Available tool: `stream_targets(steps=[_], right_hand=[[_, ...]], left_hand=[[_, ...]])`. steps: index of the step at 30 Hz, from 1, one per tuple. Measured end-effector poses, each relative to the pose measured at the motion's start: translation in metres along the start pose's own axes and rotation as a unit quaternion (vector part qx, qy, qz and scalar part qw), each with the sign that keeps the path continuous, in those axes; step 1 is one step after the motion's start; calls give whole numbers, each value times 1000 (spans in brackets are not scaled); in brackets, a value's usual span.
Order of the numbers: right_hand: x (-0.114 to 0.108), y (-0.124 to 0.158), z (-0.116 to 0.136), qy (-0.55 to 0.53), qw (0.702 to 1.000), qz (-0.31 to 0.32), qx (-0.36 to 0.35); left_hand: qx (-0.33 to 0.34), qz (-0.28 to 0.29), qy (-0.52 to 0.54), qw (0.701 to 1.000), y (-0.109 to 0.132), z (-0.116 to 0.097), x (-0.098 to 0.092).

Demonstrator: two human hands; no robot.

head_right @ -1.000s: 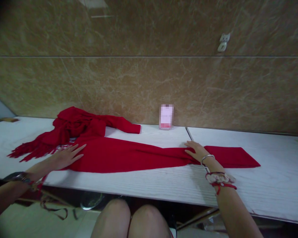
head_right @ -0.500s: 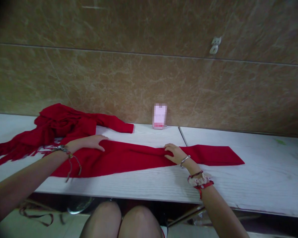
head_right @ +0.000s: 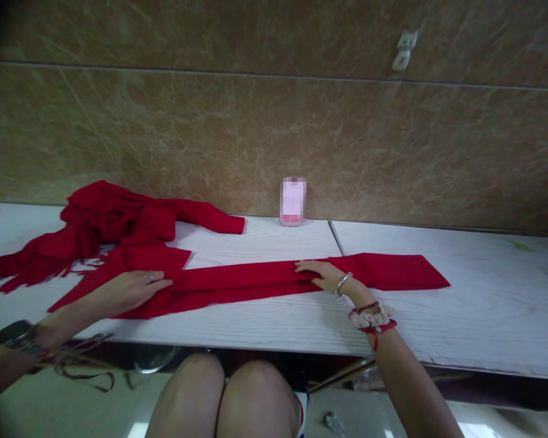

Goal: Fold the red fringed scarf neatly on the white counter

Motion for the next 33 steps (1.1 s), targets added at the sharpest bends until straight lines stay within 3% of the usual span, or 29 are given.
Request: stream_targets(steps=[5, 9, 12, 16, 20, 25, 27, 33], right_hand=[[-5, 1, -5, -20, 1000, -7, 23], [-6, 4, -2, -41, 998, 27, 41], [-5, 4, -1, -54, 995, 58, 57], [-5, 4, -2, -61, 994, 53, 76], [-3, 4, 1, -64, 994, 58, 72], [-12, 7, 7, -95, 994, 21, 52], [-14, 9, 7, -111, 992, 24, 52], [-4, 11, 2, -115, 984, 116, 65]], left_hand=[[-108, -57, 53, 991, -3, 13, -4], [-111, -16, 85, 990, -10, 20, 4], [-164, -15, 55, 985, -13, 23, 12], [-208, -63, 3, 976, -23, 30, 16], [-154, -81, 17, 985, -26, 38, 9], [-98, -79, 69, 990, -5, 44, -5], [-84, -64, 65, 992, 6, 38, -3], [-42, 17, 61, 997, 24, 9, 18]])
Point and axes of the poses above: each hand's wrist, its own y-axis away from the middle knuckle, its own x-axis out of the palm, z = x × y, the point moved 4 cm from there along -y, towards the middle knuckle, and after that the axes turned 11 degrees about -y, right-handed, at the moved point
